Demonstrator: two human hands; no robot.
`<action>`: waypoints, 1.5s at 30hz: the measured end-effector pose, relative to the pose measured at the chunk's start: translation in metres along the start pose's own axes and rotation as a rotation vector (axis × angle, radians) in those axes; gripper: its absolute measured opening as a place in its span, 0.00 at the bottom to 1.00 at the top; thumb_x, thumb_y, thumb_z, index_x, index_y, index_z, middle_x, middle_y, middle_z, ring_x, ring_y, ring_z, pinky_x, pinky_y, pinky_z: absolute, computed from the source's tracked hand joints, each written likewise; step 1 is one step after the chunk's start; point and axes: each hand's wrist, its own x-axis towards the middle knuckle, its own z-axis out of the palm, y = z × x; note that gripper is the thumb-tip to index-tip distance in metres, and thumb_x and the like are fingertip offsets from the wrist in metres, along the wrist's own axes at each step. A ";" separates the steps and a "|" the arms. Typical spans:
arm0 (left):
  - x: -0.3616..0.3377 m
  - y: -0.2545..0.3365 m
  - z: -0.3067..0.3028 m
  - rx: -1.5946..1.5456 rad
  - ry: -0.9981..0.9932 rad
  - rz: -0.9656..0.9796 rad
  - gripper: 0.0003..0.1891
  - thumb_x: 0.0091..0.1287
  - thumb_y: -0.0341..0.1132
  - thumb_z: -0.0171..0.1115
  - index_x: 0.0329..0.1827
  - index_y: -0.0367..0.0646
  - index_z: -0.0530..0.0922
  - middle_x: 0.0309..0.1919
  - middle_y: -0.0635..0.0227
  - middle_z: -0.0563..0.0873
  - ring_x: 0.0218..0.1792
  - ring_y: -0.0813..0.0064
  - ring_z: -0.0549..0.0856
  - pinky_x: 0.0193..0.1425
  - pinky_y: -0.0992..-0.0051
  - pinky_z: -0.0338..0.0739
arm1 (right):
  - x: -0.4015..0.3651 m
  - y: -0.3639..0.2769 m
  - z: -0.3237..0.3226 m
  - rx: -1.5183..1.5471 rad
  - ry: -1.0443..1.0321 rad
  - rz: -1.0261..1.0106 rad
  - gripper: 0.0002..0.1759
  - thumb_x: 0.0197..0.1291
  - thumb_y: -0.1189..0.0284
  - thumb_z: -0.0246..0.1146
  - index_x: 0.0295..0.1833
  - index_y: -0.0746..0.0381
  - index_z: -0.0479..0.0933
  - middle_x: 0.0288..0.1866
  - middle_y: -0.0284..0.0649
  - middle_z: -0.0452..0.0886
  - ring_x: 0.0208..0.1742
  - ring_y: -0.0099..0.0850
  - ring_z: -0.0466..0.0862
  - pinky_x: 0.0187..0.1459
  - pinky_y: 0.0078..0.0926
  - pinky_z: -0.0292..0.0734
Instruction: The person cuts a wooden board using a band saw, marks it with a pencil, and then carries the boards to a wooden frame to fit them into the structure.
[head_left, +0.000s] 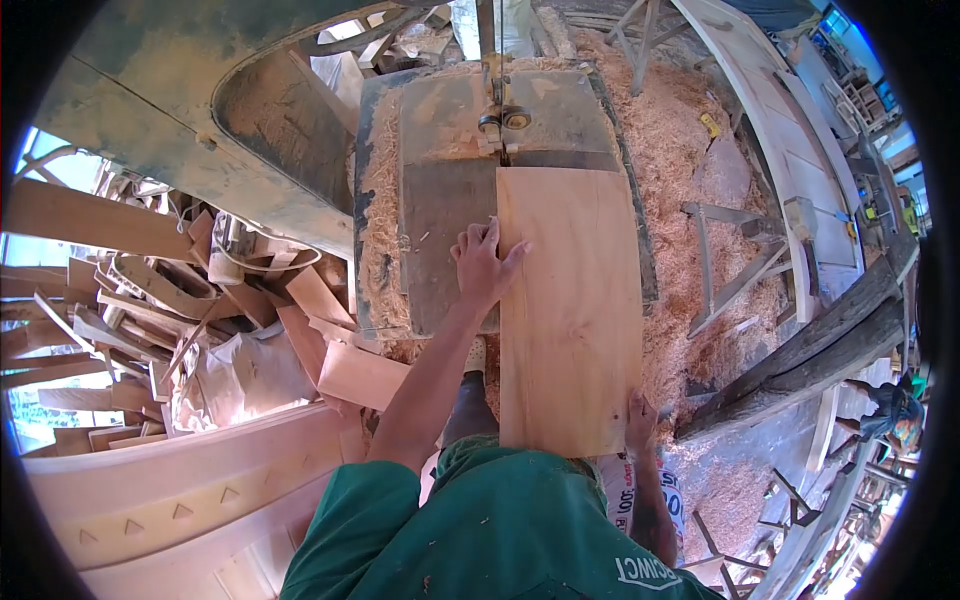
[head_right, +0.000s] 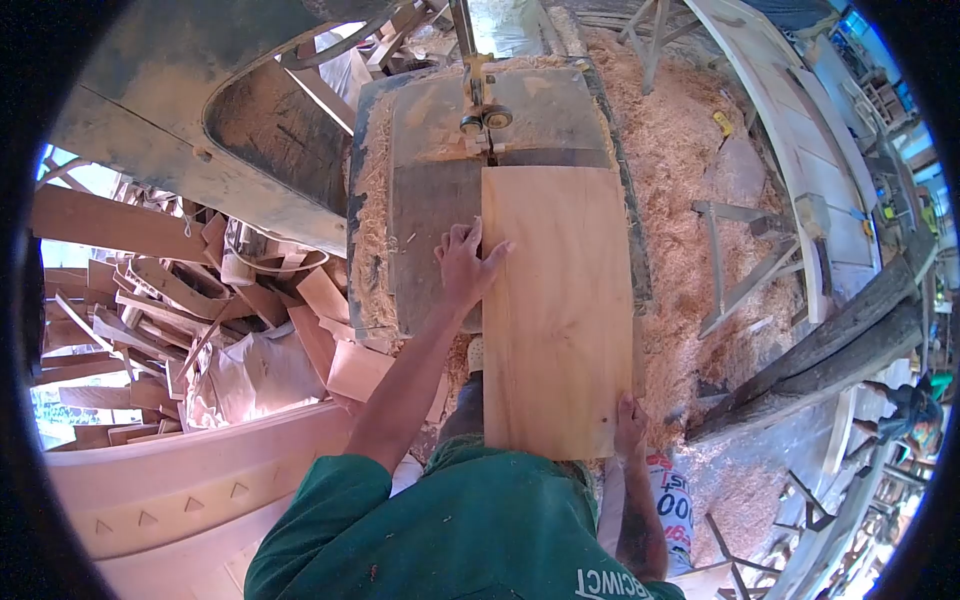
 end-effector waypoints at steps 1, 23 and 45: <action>0.000 -0.001 0.002 0.001 -0.004 -0.002 0.38 0.59 0.58 0.63 0.63 0.35 0.73 0.50 0.60 0.74 0.55 0.60 0.70 0.60 0.60 0.60 | 0.000 -0.004 -0.001 -0.008 -0.027 0.008 0.24 0.72 0.56 0.51 0.38 0.68 0.78 0.25 0.28 0.71 0.29 0.18 0.68 0.31 0.20 0.66; 0.019 -0.003 0.006 -0.092 0.031 -0.050 0.38 0.58 0.57 0.64 0.63 0.35 0.73 0.50 0.58 0.75 0.56 0.60 0.70 0.61 0.58 0.59 | 0.012 -0.015 0.005 -0.080 -0.015 0.056 0.29 0.71 0.53 0.51 0.43 0.71 0.79 0.29 0.36 0.79 0.33 0.21 0.74 0.34 0.25 0.72; 0.023 -0.005 0.007 -0.084 0.016 -0.059 0.38 0.58 0.57 0.64 0.62 0.34 0.73 0.51 0.57 0.74 0.56 0.60 0.70 0.61 0.59 0.59 | 0.014 -0.022 0.010 -0.062 0.003 0.039 0.26 0.72 0.55 0.51 0.41 0.71 0.78 0.28 0.32 0.75 0.32 0.20 0.70 0.33 0.24 0.69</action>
